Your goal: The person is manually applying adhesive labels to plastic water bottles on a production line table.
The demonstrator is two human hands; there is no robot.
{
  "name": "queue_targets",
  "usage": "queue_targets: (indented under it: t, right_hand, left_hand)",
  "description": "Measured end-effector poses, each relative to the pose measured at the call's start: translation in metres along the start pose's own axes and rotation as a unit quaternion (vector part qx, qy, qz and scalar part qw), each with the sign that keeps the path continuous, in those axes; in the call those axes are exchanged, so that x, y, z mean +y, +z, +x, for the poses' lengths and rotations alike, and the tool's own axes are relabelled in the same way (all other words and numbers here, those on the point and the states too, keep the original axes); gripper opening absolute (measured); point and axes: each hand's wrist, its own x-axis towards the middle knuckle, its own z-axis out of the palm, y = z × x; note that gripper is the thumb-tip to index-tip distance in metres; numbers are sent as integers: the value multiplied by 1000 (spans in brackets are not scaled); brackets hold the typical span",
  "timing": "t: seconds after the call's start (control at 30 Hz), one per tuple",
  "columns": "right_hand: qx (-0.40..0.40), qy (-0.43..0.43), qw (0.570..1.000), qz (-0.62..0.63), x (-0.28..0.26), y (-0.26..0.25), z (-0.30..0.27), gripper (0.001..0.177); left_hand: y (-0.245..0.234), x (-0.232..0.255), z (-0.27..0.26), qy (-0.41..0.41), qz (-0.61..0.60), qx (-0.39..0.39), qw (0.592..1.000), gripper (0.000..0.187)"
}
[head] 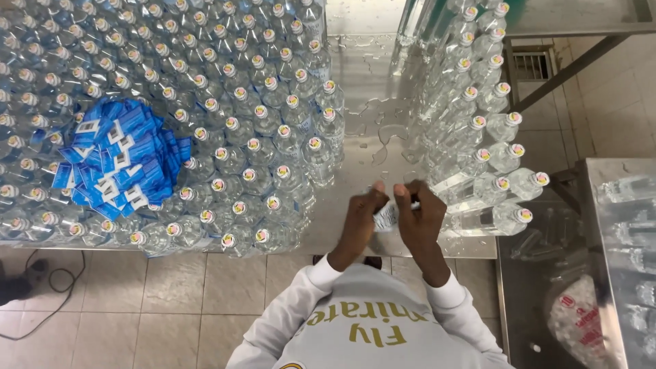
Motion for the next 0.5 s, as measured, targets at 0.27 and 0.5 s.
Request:
queue_targets:
  t: [0.27,0.5]
  right_hand:
    - [-219,96,961,138,-44,-19,8,44]
    - [-148,184,963,131,-38,-19,4,33]
  left_hand:
    - [-20,13,6,-39,92,102,990,54]
    - [-38,13,1,-40,44,-15,998,43]
